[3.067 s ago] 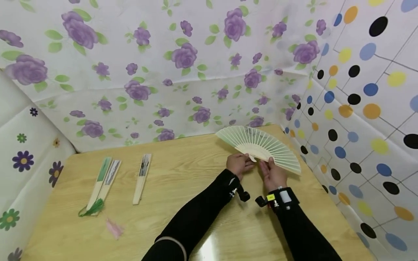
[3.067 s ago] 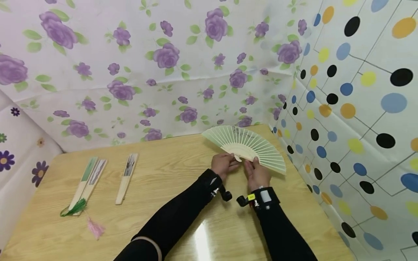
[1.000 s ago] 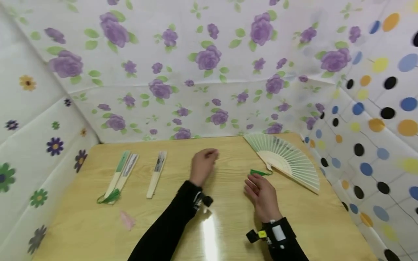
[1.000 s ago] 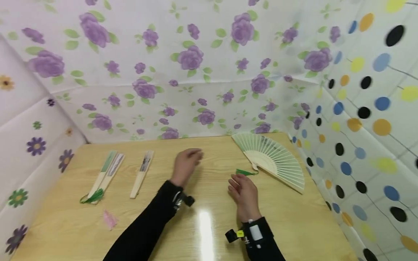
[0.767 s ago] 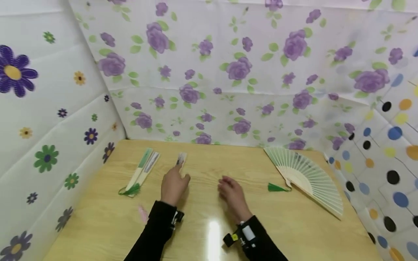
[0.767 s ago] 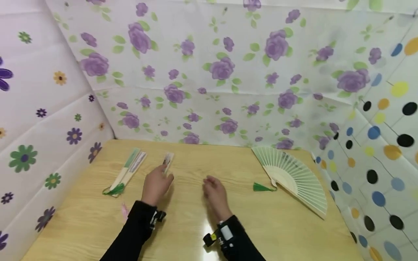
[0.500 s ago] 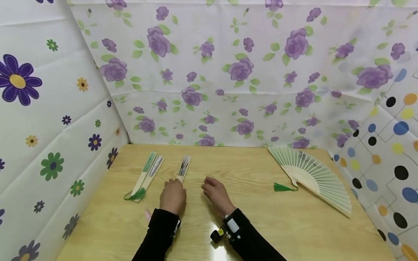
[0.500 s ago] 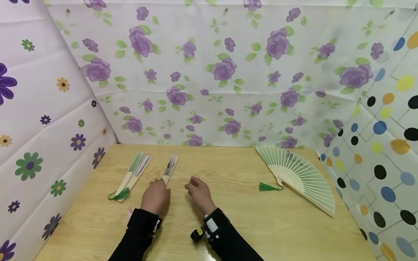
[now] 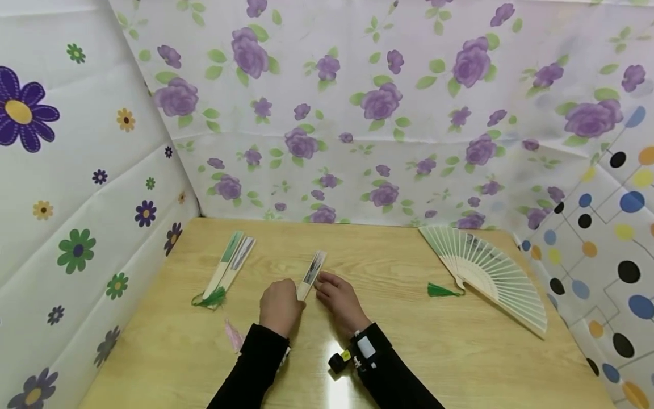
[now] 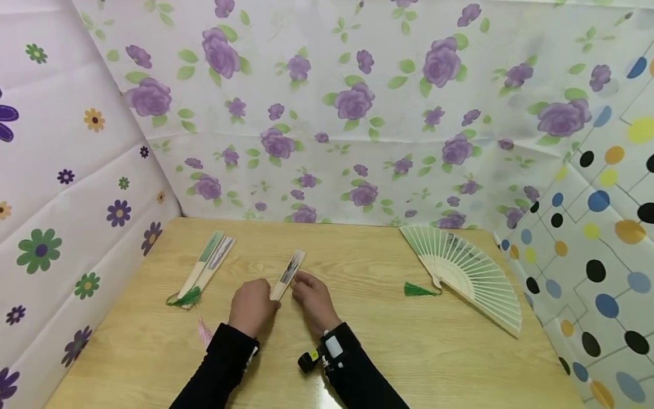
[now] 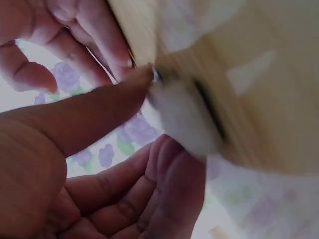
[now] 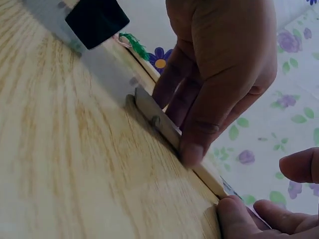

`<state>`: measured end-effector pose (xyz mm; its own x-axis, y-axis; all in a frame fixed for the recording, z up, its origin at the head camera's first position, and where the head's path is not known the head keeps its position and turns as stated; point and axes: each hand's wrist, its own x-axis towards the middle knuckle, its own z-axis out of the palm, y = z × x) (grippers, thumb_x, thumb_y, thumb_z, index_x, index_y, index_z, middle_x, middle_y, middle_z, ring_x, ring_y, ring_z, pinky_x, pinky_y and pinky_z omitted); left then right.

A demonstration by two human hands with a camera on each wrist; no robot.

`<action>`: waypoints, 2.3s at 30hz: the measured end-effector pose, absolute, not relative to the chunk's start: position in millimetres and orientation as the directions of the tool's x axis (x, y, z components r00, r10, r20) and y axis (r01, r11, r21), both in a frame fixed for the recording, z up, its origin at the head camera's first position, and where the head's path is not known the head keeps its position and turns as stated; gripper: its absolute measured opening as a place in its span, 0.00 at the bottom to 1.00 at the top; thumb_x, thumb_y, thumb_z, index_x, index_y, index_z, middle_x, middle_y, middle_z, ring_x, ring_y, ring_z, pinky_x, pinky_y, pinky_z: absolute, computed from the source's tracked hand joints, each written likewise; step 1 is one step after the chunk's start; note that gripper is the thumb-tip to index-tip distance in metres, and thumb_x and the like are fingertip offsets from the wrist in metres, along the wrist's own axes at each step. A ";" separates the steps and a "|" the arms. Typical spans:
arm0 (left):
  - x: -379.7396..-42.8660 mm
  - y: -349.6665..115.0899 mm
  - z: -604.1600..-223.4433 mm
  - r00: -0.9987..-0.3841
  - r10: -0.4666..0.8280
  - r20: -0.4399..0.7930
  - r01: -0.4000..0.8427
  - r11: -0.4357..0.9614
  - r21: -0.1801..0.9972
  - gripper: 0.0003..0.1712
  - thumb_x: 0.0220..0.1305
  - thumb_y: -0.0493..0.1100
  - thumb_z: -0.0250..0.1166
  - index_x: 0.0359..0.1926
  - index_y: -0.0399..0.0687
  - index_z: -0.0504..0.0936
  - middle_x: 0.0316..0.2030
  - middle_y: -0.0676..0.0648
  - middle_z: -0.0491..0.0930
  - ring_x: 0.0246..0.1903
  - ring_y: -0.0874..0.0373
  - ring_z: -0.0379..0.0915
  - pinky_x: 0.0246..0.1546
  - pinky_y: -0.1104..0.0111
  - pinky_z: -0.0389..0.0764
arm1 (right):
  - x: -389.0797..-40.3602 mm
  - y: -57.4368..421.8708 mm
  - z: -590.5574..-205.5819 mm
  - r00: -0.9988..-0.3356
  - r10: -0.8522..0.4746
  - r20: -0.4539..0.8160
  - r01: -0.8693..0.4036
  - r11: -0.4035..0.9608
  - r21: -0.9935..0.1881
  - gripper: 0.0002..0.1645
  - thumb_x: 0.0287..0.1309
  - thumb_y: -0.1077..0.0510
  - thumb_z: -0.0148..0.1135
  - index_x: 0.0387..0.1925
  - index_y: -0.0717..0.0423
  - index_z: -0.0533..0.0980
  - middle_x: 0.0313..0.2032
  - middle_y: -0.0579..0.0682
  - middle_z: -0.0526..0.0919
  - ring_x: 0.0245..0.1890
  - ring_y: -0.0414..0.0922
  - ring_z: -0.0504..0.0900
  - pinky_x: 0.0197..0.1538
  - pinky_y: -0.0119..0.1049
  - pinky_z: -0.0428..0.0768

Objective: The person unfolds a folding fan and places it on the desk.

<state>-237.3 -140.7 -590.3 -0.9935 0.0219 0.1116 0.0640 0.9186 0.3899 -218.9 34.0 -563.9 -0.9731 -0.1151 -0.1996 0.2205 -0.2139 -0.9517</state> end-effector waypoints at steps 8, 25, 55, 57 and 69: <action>-230.8 -133.7 -574.0 -0.995 0.100 0.026 0.093 0.764 0.639 0.18 0.59 0.44 0.87 0.21 0.51 0.84 0.19 0.55 0.79 0.21 0.60 0.70 0.22 0.69 0.72 | -221.9 44.3 -564.5 -0.972 -0.123 -0.200 0.224 -0.233 -0.946 0.34 0.84 0.63 0.60 0.83 0.72 0.67 0.81 0.71 0.72 0.78 0.51 0.78 0.67 0.24 0.85; -206.3 -68.4 -505.8 -0.946 0.319 -0.051 0.043 0.279 0.959 0.14 0.79 0.39 0.75 0.58 0.34 0.92 0.42 0.35 0.94 0.37 0.47 0.92 0.38 0.58 0.97 | -214.7 124.2 -505.2 -0.991 0.035 -0.126 0.116 -0.200 -0.973 0.24 0.93 0.56 0.53 0.75 0.67 0.78 0.71 0.68 0.85 0.54 0.43 0.96 0.54 0.34 0.97; -213.0 -50.9 -511.2 -0.947 0.281 -0.154 -0.180 -0.068 0.981 0.15 0.81 0.27 0.66 0.62 0.24 0.87 0.40 0.32 0.93 0.35 0.60 0.89 0.44 0.66 0.97 | -222.5 134.4 -498.4 -0.972 0.147 -0.185 0.134 -0.299 -0.945 0.21 0.91 0.57 0.55 0.64 0.72 0.82 0.40 0.47 0.88 0.42 0.38 0.96 0.49 0.31 0.97; -212.9 -48.8 -512.8 -0.953 0.256 -0.162 -0.191 -0.092 0.977 0.15 0.80 0.27 0.66 0.62 0.23 0.87 0.42 0.30 0.92 0.35 0.61 0.90 0.44 0.69 0.97 | -222.7 134.0 -499.1 -0.971 0.155 -0.181 0.130 -0.293 -0.947 0.21 0.91 0.57 0.56 0.63 0.72 0.83 0.39 0.48 0.87 0.42 0.37 0.96 0.49 0.31 0.97; -216.8 -48.4 -519.3 -0.909 0.314 -0.275 -0.331 -0.142 0.933 0.17 0.86 0.29 0.60 0.67 0.22 0.83 0.56 0.28 0.86 0.39 0.60 0.91 0.50 0.70 0.97 | -225.0 133.3 -499.2 -0.978 0.116 -0.171 0.139 -0.244 -0.960 0.17 0.87 0.56 0.64 0.56 0.69 0.87 0.47 0.50 0.92 0.44 0.41 0.96 0.49 0.34 0.98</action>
<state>-216.8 -48.4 -519.3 -0.9088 0.3140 -0.2747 -0.3309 -0.1416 0.9330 -225.0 133.3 -499.2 -0.9784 0.1162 -0.1707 0.1385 -0.2440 -0.9598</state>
